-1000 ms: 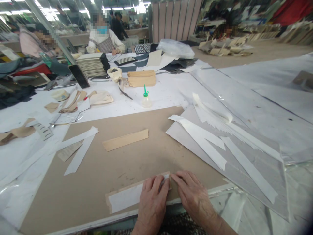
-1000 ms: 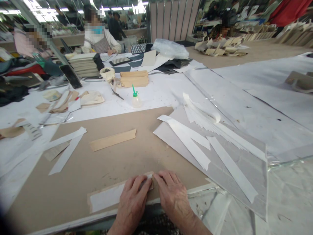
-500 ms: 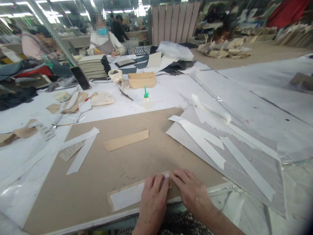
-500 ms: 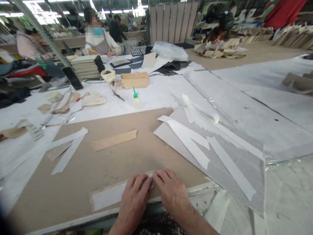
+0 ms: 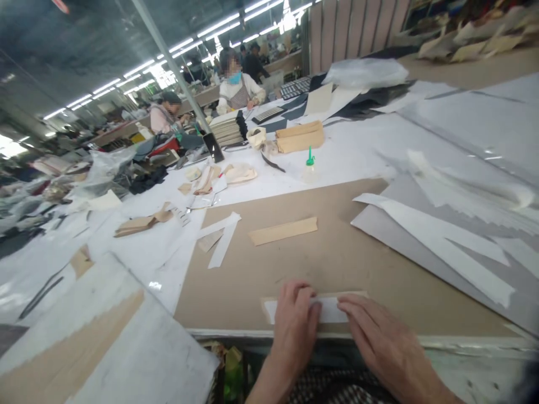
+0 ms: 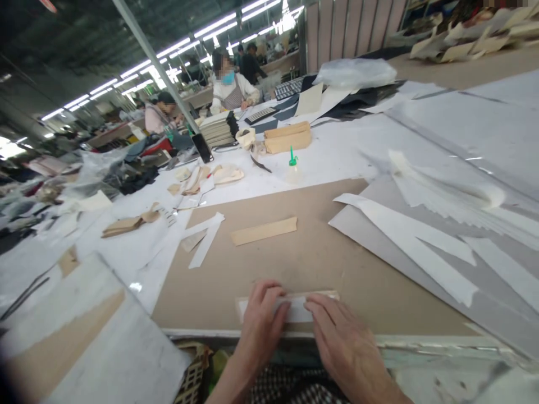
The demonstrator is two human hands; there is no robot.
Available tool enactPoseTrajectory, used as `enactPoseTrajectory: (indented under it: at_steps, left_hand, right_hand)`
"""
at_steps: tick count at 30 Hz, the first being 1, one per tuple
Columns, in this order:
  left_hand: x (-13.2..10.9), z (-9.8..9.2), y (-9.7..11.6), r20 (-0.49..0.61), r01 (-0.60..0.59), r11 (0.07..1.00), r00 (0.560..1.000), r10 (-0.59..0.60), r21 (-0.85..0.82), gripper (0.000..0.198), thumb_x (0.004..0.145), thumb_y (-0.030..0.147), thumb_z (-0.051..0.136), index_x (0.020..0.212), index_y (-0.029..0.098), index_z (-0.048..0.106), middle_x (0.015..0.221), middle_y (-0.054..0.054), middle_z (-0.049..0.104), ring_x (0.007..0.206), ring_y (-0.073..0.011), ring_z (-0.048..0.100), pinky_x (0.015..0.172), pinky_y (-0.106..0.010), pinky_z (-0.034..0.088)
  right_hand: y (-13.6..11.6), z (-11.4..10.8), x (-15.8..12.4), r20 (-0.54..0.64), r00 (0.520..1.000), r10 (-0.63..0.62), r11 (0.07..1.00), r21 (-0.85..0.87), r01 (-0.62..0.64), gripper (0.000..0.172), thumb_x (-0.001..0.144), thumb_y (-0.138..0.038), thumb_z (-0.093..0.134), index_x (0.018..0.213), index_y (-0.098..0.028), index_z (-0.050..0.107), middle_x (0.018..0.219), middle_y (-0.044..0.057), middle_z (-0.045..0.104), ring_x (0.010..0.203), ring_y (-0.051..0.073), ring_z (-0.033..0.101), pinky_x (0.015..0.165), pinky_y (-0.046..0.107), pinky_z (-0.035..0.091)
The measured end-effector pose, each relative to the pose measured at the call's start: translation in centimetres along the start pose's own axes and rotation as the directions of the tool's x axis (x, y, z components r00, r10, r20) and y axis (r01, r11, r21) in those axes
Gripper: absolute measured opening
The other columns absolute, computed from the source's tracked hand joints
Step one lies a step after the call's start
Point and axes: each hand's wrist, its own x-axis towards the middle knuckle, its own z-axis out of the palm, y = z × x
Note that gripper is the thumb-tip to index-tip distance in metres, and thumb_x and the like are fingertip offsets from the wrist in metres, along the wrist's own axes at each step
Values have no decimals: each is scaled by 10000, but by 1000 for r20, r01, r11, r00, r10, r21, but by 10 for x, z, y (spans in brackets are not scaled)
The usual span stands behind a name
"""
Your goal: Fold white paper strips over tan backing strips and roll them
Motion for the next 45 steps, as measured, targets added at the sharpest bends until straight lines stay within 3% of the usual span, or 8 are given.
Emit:
enactPoseTrajectory:
  at_steps: [5, 14, 18, 21, 25, 35, 40, 45]
  left_hand:
    - [-24, -55, -51, -17, 182, 970, 983, -181, 159, 158, 913, 179, 605, 1069, 201, 602, 1154, -76, 578, 1111, -264, 508, 990, -505, 443]
    - [-14, -57, -65, 155, 320, 943, 940, -303, -97, 147, 791, 98, 628, 797, 197, 519, 868, -2, 592, 855, -175, 565, 808, -332, 464]
    - [-21, -65, -74, 275, 429, 874, 890, -364, -230, 321, 864, 202, 588, 1167, 173, 489, 760, 31, 608, 648, -135, 591, 597, -248, 473]
    - [-35, -75, -79, 313, 447, 814, 885, -344, -370, 529, 908, 210, 512, 1410, 175, 347, 941, -32, 679, 810, -151, 668, 712, -277, 537]
    - [-50, -75, -84, 197, 328, 896, 940, -278, -298, 508, 925, 162, 463, 1430, 209, 442, 1123, -73, 671, 1050, -177, 638, 979, -383, 492]
    - [-60, -53, -86, -129, 309, 951, 943, -306, 4, 447, 830, 151, 646, 1259, 193, 531, 1107, -68, 615, 1038, -220, 599, 937, -418, 498]
    - [-66, -53, -76, -128, 233, 967, 967, -219, 105, 43, 865, 177, 650, 856, 209, 624, 1020, -43, 606, 971, -223, 582, 860, -398, 495]
    - [-77, -48, -77, -159, 177, 978, 974, -159, 111, 94, 916, 215, 637, 976, 248, 701, 1005, -38, 625, 966, -220, 587, 847, -383, 497]
  right_hand:
    - [-45, 35, 10, 133, 983, -123, 983, 151, 102, 340, 884, -37, 439, 1146, -149, 624, 1107, 105, 681, 999, 225, 628, 897, 384, 544]
    - [-63, 66, 17, 249, 960, -128, 979, 184, 83, 415, 782, 16, 491, 1148, -115, 637, 1125, 118, 668, 1033, 265, 586, 919, 436, 547]
    - [-59, 65, 15, 241, 962, -127, 979, 187, 82, 430, 795, 16, 493, 1175, -129, 631, 1153, 109, 660, 1055, 253, 580, 943, 432, 534]
    - [-58, 63, 17, 229, 964, -137, 977, 191, 93, 416, 789, 18, 502, 1149, -137, 640, 1140, 102, 668, 1053, 238, 585, 934, 405, 537]
    - [-56, 59, 22, 241, 957, -164, 971, 211, 113, 414, 781, 16, 515, 1142, -137, 650, 1126, 104, 675, 1060, 225, 589, 949, 383, 532]
    - [-40, 55, 43, 352, 844, -405, 904, 294, 312, 463, 862, -19, 496, 1288, -148, 621, 1391, 65, 608, 1152, 227, 551, 1014, 383, 485]
    - [-41, 51, 50, 391, 825, -408, 899, 332, 287, 532, 865, -23, 504, 1373, -170, 566, 1402, 44, 604, 1161, 215, 535, 1017, 369, 472]
    - [-41, 53, 48, 403, 823, -400, 902, 333, 276, 505, 890, -27, 493, 1355, -203, 578, 1375, 17, 624, 1153, 222, 521, 1009, 369, 455]
